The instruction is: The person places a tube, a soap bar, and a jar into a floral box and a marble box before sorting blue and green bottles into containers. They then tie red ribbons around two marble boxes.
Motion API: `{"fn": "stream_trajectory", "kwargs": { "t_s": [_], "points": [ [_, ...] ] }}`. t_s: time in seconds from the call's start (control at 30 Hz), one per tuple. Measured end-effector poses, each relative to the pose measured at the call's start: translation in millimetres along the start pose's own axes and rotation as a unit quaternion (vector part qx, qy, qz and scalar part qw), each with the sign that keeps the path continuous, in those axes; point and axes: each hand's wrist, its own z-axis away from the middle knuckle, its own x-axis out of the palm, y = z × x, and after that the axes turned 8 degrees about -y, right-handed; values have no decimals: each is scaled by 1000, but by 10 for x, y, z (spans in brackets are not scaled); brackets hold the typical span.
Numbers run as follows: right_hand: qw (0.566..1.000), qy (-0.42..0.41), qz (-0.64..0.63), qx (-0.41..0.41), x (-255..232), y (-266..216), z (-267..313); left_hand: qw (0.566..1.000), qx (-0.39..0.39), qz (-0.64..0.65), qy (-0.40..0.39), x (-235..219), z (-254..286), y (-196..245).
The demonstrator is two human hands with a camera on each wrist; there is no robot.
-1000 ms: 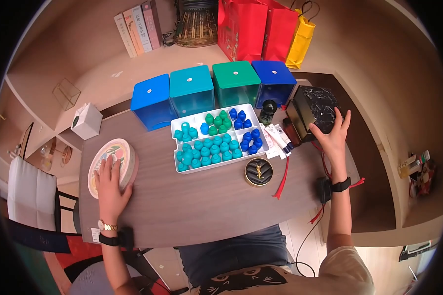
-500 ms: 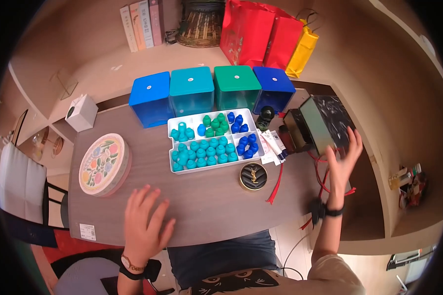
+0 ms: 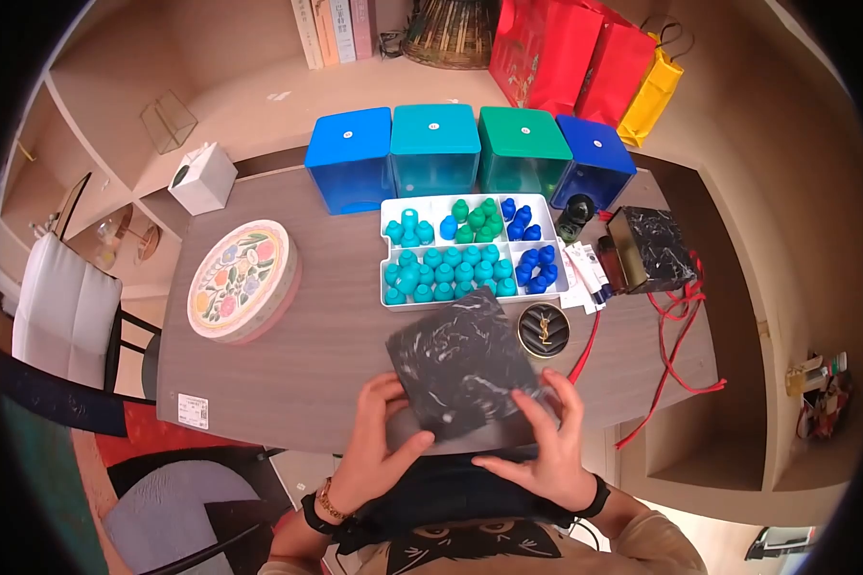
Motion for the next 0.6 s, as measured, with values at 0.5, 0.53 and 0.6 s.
{"fn": "stream_trajectory", "kwargs": {
  "t_s": [0.5,0.53,0.6],
  "points": [
    [978,4,-178,107,238,149,188,986,-121,-102,55,69,278,65],
    [969,-11,-215,119,256,110,214,985,-157,-43,56,81,300,82],
    [961,-34,-250,112,268,69,233,989,-122,1,82,151,323,-21]
  ]
}}
